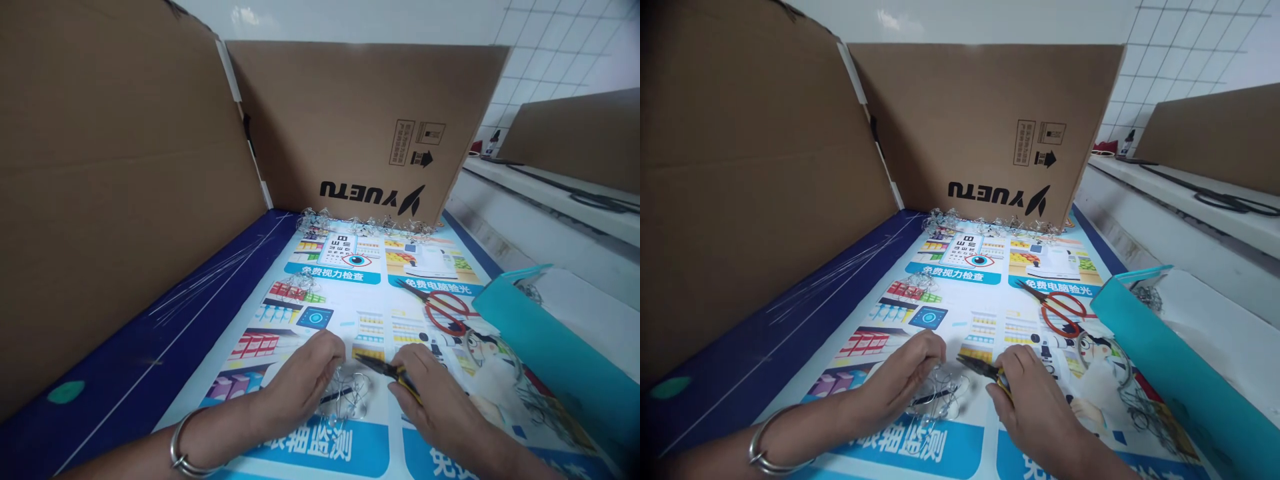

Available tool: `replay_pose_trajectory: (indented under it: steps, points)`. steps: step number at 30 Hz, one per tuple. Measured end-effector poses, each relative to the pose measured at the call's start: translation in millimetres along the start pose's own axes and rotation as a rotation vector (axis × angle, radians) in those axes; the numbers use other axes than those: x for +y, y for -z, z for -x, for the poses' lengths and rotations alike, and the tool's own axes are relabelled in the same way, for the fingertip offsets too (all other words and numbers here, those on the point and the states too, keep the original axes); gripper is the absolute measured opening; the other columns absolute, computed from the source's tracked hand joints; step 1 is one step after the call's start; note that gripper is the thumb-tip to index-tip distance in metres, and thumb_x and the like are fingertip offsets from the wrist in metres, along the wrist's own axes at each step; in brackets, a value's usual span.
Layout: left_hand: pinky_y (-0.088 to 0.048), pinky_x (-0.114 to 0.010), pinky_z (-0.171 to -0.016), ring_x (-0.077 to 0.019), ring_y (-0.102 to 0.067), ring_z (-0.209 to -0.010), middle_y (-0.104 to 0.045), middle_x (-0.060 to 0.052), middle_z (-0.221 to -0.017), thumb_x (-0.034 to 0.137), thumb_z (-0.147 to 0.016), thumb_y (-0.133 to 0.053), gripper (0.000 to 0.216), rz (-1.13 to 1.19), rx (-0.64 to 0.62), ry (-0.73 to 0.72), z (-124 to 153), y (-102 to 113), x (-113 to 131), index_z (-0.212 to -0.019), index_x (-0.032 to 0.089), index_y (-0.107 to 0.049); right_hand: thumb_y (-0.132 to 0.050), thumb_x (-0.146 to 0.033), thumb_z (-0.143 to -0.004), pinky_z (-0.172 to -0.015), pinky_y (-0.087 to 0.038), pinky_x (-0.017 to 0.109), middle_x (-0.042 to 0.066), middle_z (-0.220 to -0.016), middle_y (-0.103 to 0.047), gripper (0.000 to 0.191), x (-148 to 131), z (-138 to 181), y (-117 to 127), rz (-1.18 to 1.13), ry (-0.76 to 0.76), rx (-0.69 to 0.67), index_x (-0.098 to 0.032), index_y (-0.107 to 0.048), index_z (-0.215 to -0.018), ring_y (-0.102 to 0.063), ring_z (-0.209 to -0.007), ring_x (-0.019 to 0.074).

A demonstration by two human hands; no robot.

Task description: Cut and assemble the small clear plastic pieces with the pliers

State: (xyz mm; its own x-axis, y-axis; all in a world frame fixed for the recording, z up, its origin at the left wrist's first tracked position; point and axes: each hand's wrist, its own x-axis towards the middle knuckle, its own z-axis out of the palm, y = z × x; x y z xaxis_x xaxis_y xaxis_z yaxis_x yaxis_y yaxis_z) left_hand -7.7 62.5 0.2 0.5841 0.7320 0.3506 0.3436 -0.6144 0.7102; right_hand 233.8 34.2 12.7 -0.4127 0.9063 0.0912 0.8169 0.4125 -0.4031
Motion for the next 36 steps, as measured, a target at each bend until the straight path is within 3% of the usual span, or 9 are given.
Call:
replay_pose_trajectory:
  steps: [5,11,36]
  points:
    - [-0.038,-0.03,-0.067,-0.0161,-0.043,-0.076,-0.048,-0.005,-0.084,0.012,-0.088,-0.029,0.013,-0.05,0.014,-0.04,1,0,1,-0.088,0.017,-0.042,-0.042,-0.022,-0.084,-0.078,-0.043,0.036,0.008,-0.1,-0.05,0.017,-4,2,-3,-0.069,0.039,0.01,-0.02,-0.046,-0.1,-0.046,-0.093,0.0207]
    - [-0.037,-0.03,-0.063,-0.0158,-0.042,-0.069,-0.048,-0.005,-0.077,0.014,-0.087,-0.03,0.014,-0.155,0.002,0.008,1,-4,-2,-0.084,0.016,-0.043,-0.044,-0.021,-0.084,-0.081,-0.043,0.034,0.007,-0.102,-0.051,0.02,-12,1,-3,-0.123,0.135,0.051,-0.022,-0.047,-0.104,-0.046,-0.095,0.0194]
    - [-0.039,-0.03,-0.063,-0.0165,-0.045,-0.07,-0.051,-0.006,-0.078,0.01,-0.086,-0.03,0.013,-0.181,-0.042,-0.109,-2,-2,1,-0.083,0.016,-0.041,-0.044,-0.022,-0.084,-0.077,-0.044,0.037,0.008,-0.09,-0.055,0.021,-16,4,-6,0.081,0.213,0.107,-0.019,-0.055,-0.101,-0.049,-0.086,0.0203]
